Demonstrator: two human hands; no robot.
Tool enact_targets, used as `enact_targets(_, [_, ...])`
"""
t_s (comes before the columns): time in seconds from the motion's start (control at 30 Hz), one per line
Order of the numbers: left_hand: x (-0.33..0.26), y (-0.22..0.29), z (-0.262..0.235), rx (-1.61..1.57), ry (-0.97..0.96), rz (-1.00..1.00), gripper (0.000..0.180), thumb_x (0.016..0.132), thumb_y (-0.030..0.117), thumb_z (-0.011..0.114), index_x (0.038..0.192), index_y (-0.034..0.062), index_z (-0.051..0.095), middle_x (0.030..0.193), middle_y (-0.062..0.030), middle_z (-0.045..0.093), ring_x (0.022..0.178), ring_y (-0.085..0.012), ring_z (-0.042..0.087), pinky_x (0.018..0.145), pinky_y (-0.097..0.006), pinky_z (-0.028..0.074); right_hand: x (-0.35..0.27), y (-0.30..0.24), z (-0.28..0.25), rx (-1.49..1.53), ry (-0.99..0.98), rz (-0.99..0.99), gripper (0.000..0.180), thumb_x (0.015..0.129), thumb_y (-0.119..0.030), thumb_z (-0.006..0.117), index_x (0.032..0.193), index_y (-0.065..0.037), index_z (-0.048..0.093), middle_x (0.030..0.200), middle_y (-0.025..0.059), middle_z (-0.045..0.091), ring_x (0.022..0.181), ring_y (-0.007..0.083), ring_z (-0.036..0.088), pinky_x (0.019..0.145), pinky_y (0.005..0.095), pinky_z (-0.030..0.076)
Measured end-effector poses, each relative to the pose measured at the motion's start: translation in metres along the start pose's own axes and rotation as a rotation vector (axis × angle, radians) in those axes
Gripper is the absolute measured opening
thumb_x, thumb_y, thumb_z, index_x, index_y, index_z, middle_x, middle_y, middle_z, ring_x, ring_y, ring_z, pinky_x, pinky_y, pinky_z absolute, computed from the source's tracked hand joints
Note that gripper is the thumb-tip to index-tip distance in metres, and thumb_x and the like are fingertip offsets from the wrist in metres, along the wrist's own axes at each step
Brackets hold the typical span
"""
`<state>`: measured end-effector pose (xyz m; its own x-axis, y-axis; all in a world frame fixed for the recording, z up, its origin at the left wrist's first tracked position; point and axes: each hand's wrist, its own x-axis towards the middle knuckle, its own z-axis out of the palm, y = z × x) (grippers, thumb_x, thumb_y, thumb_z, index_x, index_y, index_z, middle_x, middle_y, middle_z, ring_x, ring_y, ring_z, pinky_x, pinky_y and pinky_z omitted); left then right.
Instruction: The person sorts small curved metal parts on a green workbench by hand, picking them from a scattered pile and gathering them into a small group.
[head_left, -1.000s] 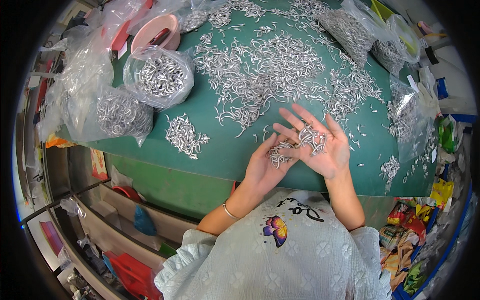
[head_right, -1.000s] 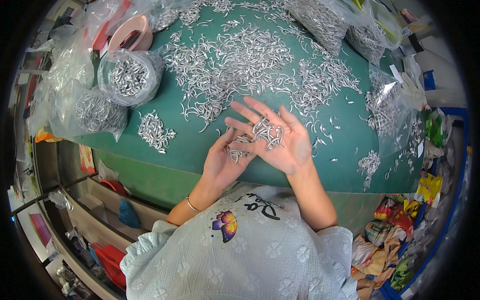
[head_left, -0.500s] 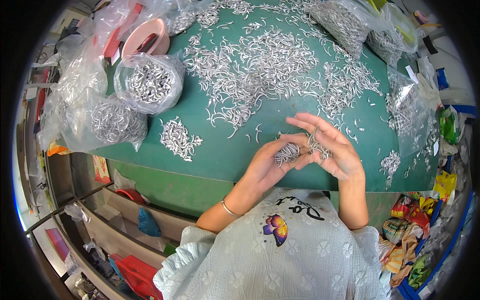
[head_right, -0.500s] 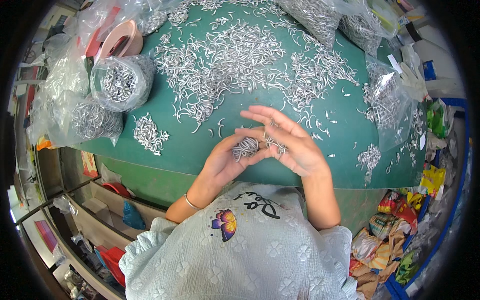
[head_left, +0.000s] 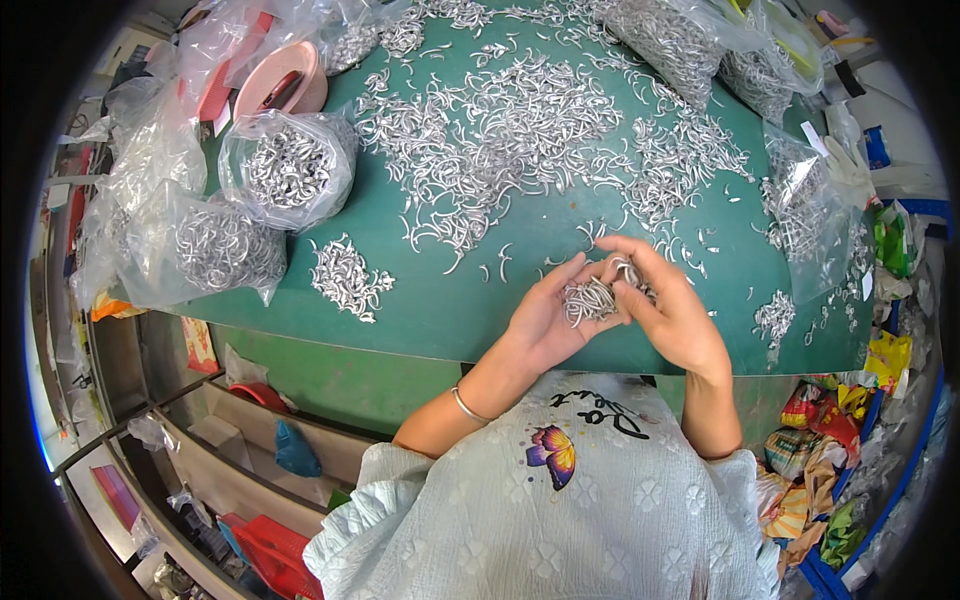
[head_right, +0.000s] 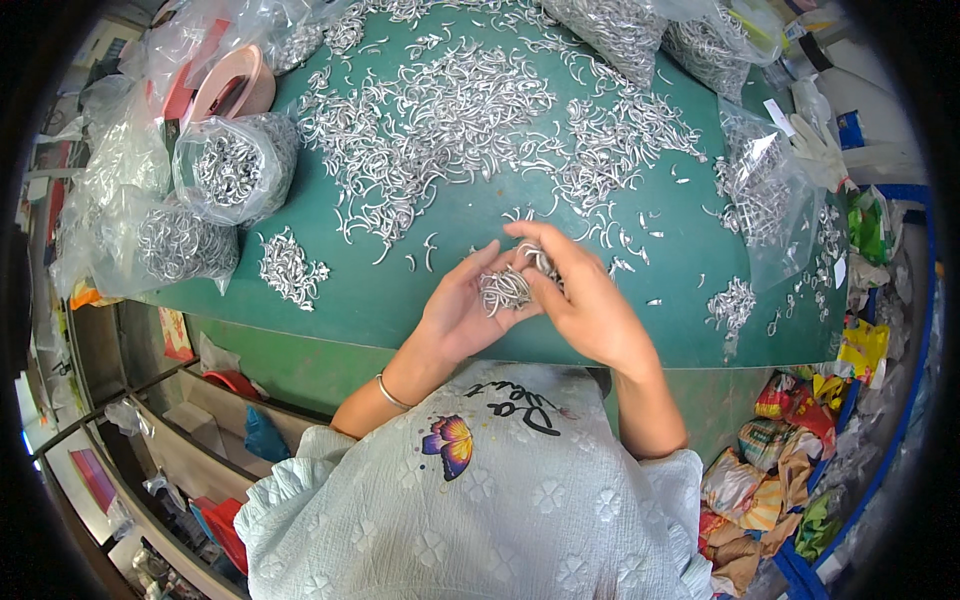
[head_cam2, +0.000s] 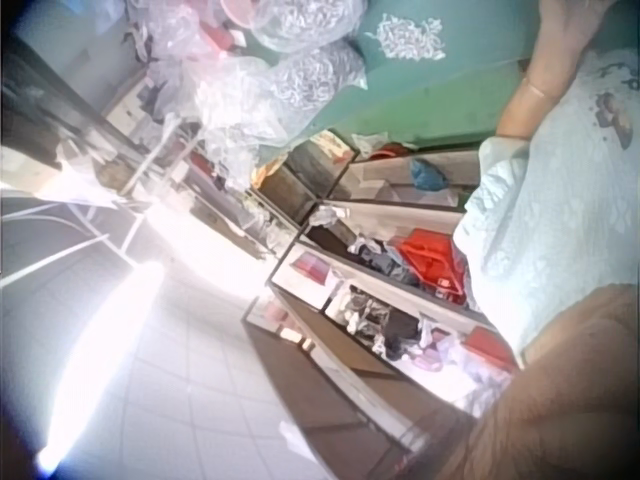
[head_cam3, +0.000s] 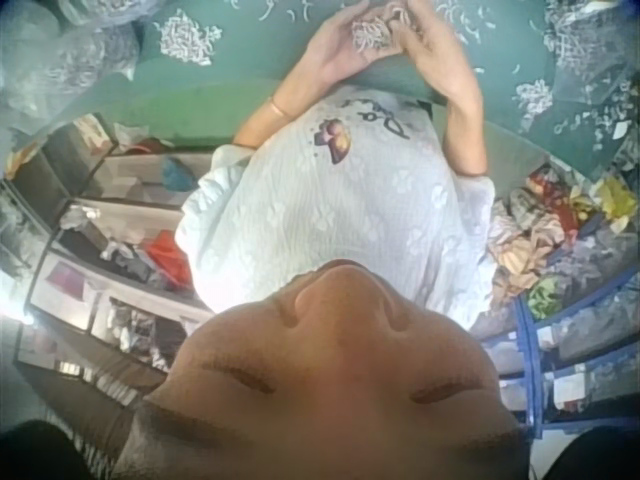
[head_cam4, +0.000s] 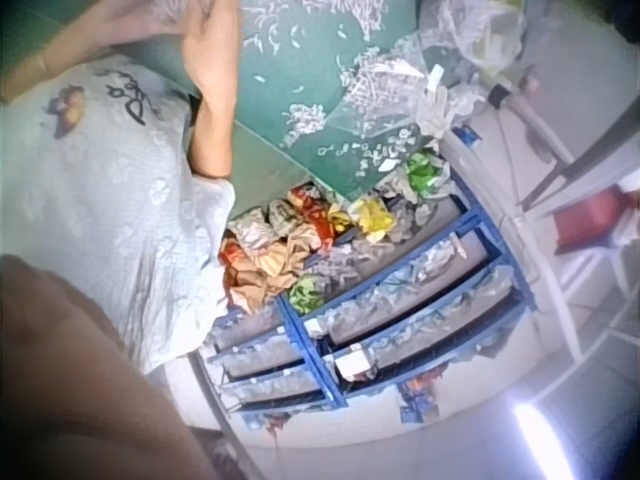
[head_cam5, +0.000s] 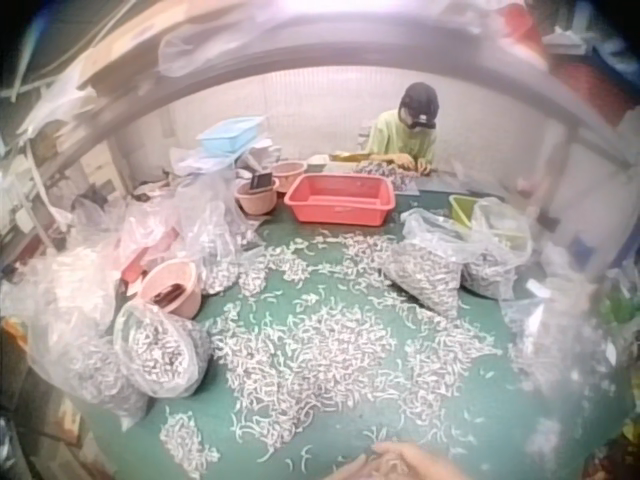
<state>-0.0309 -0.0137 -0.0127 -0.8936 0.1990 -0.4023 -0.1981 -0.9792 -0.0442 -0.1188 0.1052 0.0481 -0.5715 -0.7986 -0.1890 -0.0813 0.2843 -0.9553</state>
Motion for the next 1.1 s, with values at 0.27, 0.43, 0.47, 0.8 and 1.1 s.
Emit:
enact_targets(0.27, [0.006, -0.005, -0.005, -0.030, -0.089, 0.019, 0.027, 0.095, 0.028, 0.041, 0.102, 0.0055, 0.054, 0.098, -0.0062, 0.057, 0.091, -0.0196, 0.056, 0.079, -0.037, 0.048, -0.009, -0.005, 0.002, -0.185, 0.011, -0.114, 0.050, 0.080, 0.009, 0.050, 0.127, -0.005, 0.041, 0.104, 0.0133, 0.056, 0.083, 0.0277, 0.059, 0.071, 0.0353, 0.048])
enact_targets(0.43, [0.008, -0.008, -0.004, 0.006, -0.108, 0.040, 0.033, 0.094, 0.027, 0.043, 0.114, 0.0026, 0.052, 0.106, -0.0096, 0.057, 0.097, -0.0204, 0.056, 0.082, -0.037, 0.048, -0.011, -0.005, -0.003, -0.232, 0.058, -0.105, 0.046, 0.080, 0.008, 0.051, 0.124, -0.004, 0.046, 0.101, 0.0152, 0.058, 0.082, 0.0285, 0.060, 0.071, 0.0346, 0.048])
enact_targets(0.47, [0.008, -0.008, -0.005, 0.023, -0.146, 0.047, 0.034, 0.094, 0.027, 0.043, 0.116, 0.0020, 0.051, 0.108, -0.0104, 0.057, 0.098, -0.0207, 0.056, 0.082, -0.037, 0.048, -0.011, -0.004, -0.004, -0.201, 0.060, -0.086, 0.045, 0.080, 0.008, 0.051, 0.123, -0.004, 0.048, 0.100, 0.0154, 0.059, 0.079, 0.0265, 0.060, 0.069, 0.0336, 0.048])
enact_targets(0.8, [0.004, -0.006, 0.007, -0.037, -0.126, 0.062, 0.038, 0.094, 0.026, 0.041, 0.121, -0.0003, 0.046, 0.127, -0.0178, 0.046, 0.117, -0.0284, 0.046, 0.102, -0.044, 0.035, -0.013, 0.002, -0.019, 0.628, 0.183, 0.089, 0.036, 0.087, 0.004, 0.044, 0.123, 0.003, 0.045, 0.103, 0.0143, 0.059, 0.059, 0.0080, 0.052, 0.040, 0.0165, 0.038])
enact_targets(1.1, [0.006, -0.008, -0.003, 0.001, -0.165, 0.106, 0.035, 0.094, 0.024, 0.041, 0.119, 0.0008, 0.049, 0.127, -0.0127, 0.048, 0.117, -0.0217, 0.046, 0.102, -0.042, 0.035, -0.015, 0.050, -0.016, 1.876, 0.049, 0.191, 0.039, 0.089, -0.005, 0.039, 0.128, 0.002, 0.037, 0.123, 0.0171, 0.048, 0.115, 0.0297, 0.046, 0.093, 0.0472, 0.042])
